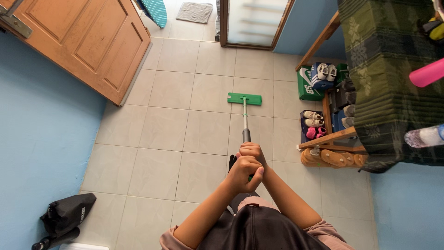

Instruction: The person mops a tiled floor using a flat mop, pushing it across the surface and around objects like a fan and a shoe rack.

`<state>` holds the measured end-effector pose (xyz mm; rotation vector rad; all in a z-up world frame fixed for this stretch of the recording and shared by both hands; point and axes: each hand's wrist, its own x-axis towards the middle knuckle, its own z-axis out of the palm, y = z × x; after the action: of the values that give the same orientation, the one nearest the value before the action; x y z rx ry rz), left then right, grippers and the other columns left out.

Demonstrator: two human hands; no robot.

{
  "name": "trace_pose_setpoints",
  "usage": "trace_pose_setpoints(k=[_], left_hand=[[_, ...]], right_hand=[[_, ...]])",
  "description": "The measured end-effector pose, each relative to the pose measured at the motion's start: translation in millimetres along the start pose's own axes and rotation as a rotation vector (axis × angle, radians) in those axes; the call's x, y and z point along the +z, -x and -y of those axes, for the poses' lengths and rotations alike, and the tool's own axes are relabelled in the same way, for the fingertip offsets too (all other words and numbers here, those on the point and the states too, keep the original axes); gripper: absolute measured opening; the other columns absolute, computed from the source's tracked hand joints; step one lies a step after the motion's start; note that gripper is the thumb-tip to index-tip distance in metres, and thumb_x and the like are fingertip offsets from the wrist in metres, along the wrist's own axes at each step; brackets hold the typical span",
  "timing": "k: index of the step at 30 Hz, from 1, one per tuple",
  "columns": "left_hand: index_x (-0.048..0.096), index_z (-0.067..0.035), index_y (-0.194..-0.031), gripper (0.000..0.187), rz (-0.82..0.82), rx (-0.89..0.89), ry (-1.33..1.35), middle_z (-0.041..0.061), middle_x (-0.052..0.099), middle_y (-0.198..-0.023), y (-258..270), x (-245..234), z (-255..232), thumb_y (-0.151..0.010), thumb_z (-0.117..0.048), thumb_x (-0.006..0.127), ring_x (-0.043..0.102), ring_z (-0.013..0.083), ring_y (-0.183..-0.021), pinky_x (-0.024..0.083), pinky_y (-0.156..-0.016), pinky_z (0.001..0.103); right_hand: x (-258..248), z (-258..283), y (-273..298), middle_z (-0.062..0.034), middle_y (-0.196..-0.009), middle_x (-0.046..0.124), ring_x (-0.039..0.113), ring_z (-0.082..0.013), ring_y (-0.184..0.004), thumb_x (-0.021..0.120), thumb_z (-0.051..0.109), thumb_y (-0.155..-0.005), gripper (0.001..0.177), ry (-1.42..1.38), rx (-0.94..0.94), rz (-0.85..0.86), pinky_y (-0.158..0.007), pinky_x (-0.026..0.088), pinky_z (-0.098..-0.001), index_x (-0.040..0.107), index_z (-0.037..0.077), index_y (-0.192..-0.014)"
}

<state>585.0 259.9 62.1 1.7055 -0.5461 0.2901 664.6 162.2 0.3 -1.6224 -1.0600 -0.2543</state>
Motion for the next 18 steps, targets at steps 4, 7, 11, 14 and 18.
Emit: trace_pose_setpoints(k=[4,7,11,14,18], left_hand=[[0.052,-0.002,-0.059,0.027,0.026,-0.014,-0.009,0.011,0.057,-0.062,-22,-16,48,-0.086,-0.006,0.054,0.054,0.0276,-0.066,0.047,-0.067,0.038],[0.051,-0.002,-0.058,0.029,0.1,-0.032,-0.042,0.011,0.055,-0.061,-50,-32,97,-0.086,-0.006,0.055,0.052,0.0293,-0.065,0.047,-0.068,0.04],[0.053,-0.001,-0.06,0.026,0.12,-0.021,-0.067,0.012,0.056,-0.062,-96,-51,172,-0.086,-0.005,0.058,0.053,0.0304,-0.066,0.047,-0.068,0.042],[0.055,-0.001,-0.061,0.026,0.15,-0.038,-0.087,0.012,0.057,-0.062,-132,-58,228,-0.086,-0.004,0.059,0.054,0.0303,-0.064,0.047,-0.067,0.042],[0.055,-0.002,-0.058,0.028,0.178,-0.04,-0.129,0.012,0.056,-0.06,-168,-61,284,-0.084,-0.004,0.061,0.055,0.03,-0.061,0.046,-0.064,0.043]], right_hand=[[6,-57,-9,-0.0084,-0.056,0.029,0.036,-0.0258,-0.05,0.062,-0.003,-0.077,0.036,0.021,0.035,0.01,-0.052,0.036,-0.0377,0.031,0.005,-0.06],[7,-113,-22,-0.0101,-0.058,0.035,0.043,-0.0275,-0.055,0.064,-0.003,-0.079,0.035,0.099,0.085,0.012,-0.059,0.044,-0.0382,0.036,0.005,-0.061],[3,-191,-55,-0.0094,-0.068,0.054,0.058,-0.0283,-0.077,0.068,0.003,-0.085,0.029,0.226,0.112,0.085,-0.084,0.052,-0.0405,0.047,0.004,-0.065],[-10,-237,-81,-0.0068,-0.075,0.061,0.064,-0.0265,-0.094,0.069,0.007,-0.088,0.024,0.272,0.186,0.155,-0.096,0.052,-0.0408,0.054,0.004,-0.069],[-22,-287,-107,-0.0026,-0.086,0.071,0.062,-0.027,-0.116,0.069,0.01,-0.09,0.018,0.29,0.355,0.23,-0.098,0.049,-0.0403,0.063,0.005,-0.073]])
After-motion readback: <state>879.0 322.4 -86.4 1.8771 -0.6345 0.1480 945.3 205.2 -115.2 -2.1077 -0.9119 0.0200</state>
